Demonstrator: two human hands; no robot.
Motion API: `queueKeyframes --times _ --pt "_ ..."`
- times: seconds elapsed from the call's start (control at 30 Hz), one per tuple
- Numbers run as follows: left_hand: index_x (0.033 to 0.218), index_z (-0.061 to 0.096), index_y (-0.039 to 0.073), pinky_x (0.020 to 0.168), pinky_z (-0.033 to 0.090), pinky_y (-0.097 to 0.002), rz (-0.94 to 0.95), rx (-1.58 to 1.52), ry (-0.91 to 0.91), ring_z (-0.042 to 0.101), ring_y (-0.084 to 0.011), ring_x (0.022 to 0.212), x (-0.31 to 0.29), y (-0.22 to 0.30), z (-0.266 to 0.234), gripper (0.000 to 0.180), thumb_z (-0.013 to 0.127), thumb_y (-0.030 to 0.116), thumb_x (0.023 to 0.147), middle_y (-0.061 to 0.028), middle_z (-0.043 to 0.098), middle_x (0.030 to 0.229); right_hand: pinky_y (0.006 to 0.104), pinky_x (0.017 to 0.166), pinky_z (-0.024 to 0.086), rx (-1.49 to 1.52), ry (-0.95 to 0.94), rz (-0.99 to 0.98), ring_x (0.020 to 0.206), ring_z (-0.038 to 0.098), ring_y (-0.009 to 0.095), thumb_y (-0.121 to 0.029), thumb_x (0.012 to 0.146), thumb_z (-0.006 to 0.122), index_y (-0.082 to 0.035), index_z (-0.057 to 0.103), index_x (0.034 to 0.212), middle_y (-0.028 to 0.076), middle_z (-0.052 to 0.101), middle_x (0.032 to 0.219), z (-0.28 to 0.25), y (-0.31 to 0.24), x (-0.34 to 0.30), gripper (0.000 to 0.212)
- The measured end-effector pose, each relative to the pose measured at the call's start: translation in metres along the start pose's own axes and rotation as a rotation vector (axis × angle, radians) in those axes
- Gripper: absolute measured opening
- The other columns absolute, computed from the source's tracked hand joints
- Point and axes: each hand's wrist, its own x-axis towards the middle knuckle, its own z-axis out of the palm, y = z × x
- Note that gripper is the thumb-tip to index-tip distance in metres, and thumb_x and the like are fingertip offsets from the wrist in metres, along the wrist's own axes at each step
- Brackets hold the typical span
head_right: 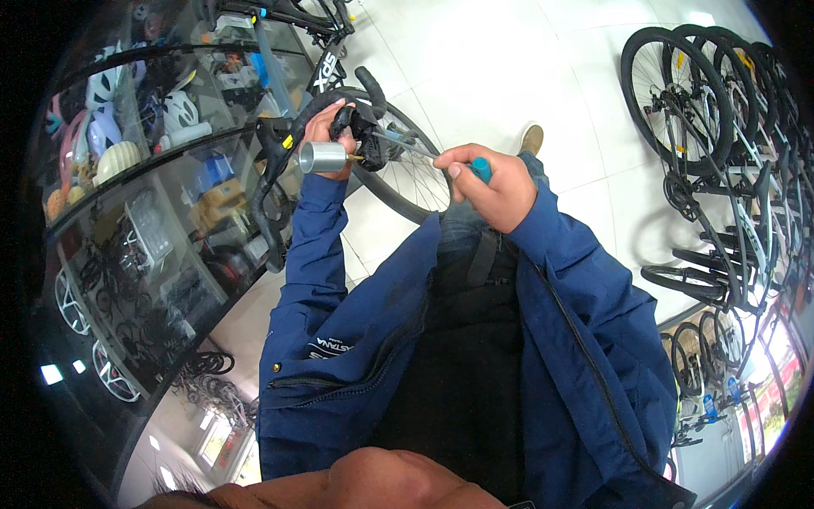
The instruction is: The person walks through a bicycle shop, picks up a screwdriver, and adjusts the handlebar of a bicycle. They use the screwdriver to tighten or loosen components on the handlebar and then test the handlebar by holding and turning it.
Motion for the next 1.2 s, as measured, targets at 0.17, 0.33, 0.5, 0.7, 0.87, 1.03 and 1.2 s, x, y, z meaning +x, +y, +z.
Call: queueKeyframes --times 0.17,0.33,0.5,0.7,0.87,1.03,1.2 --pt "0.098 0.071 0.005 0.084 0.06 -0.0396 -0.071 -0.026 0.029 0.076 -0.0301 0.092 -0.008 -0.003 0.007 0.015 0.068 0.012 0.085 -0.0114 0.078 0.105 0.0244 0.067 0.048 -0.003 0.008 0.016 0.072 0.058 0.007 -0.014 0.108 0.053 0.001 0.068 0.121 0.001 0.063 0.08 0.0 0.004 0.002 0.025" --pt "0.101 0.072 0.003 0.081 0.059 -0.0356 -0.265 -0.187 -0.011 0.074 -0.026 0.085 -0.014 0.0 0.006 0.018 0.067 0.012 0.087 -0.0116 0.077 0.099 0.0249 0.067 0.049 0.016 0.006 0.003 0.072 0.058 0.008 -0.013 0.108 0.053 0.001 0.068 0.12 0.001 0.063 0.08 0.0 0.004 0.002 0.024" --pt "0.104 0.071 0.002 0.077 0.056 -0.0313 -0.426 -0.207 -0.024 0.069 -0.0172 0.079 -0.017 0.007 -0.003 0.018 0.068 0.012 0.09 -0.0098 0.074 0.092 0.025 0.067 0.049 -0.029 -0.01 -0.001 0.072 0.059 0.008 -0.013 0.108 0.054 0.001 0.068 0.121 0.002 0.063 0.08 0.0 0.004 0.003 0.024" --pt "0.103 0.07 -0.001 0.076 0.055 -0.032 -0.482 -0.477 0.046 0.065 -0.0143 0.079 -0.02 0.005 0.001 0.014 0.066 0.012 0.097 -0.0106 0.074 0.093 0.0251 0.066 0.049 -0.023 -0.011 0.013 0.071 0.059 0.008 -0.014 0.108 0.054 0.0 0.068 0.121 0.002 0.063 0.078 0.001 0.003 0.005 0.024" --pt "0.102 0.069 -0.002 0.079 0.054 -0.0326 -0.495 -0.504 0.034 0.064 -0.0135 0.083 -0.024 0.002 0.002 0.015 0.065 0.012 0.099 -0.0112 0.074 0.098 0.0249 0.065 0.049 -0.032 -0.011 0.003 0.069 0.058 0.008 -0.014 0.108 0.054 -0.001 0.068 0.122 0.001 0.062 0.076 0.001 0.004 0.005 0.024" --pt "0.097 0.067 -0.002 0.084 0.054 -0.0331 -0.502 -0.57 -0.015 0.065 -0.0147 0.091 -0.027 0.001 -0.001 0.014 0.067 0.012 0.098 -0.0178 0.074 0.114 0.0241 0.063 0.047 -0.011 0.0 -0.007 0.067 0.056 0.008 -0.016 0.109 0.053 -0.001 0.068 0.122 0.001 0.062 0.075 0.002 0.007 0.006 0.025" --pt "0.098 0.066 0.0 0.095 0.054 -0.0374 -0.302 -0.563 -0.07 0.071 -0.0253 0.106 -0.014 0.0 -0.005 0.012 0.071 0.008 0.093 -0.0176 0.074 0.112 0.0236 0.06 0.046 0.019 0.008 0.011 0.064 0.055 0.007 -0.017 0.109 0.052 -0.002 0.068 0.123 0.001 0.062 0.074 0.0 0.006 0.009 0.026"
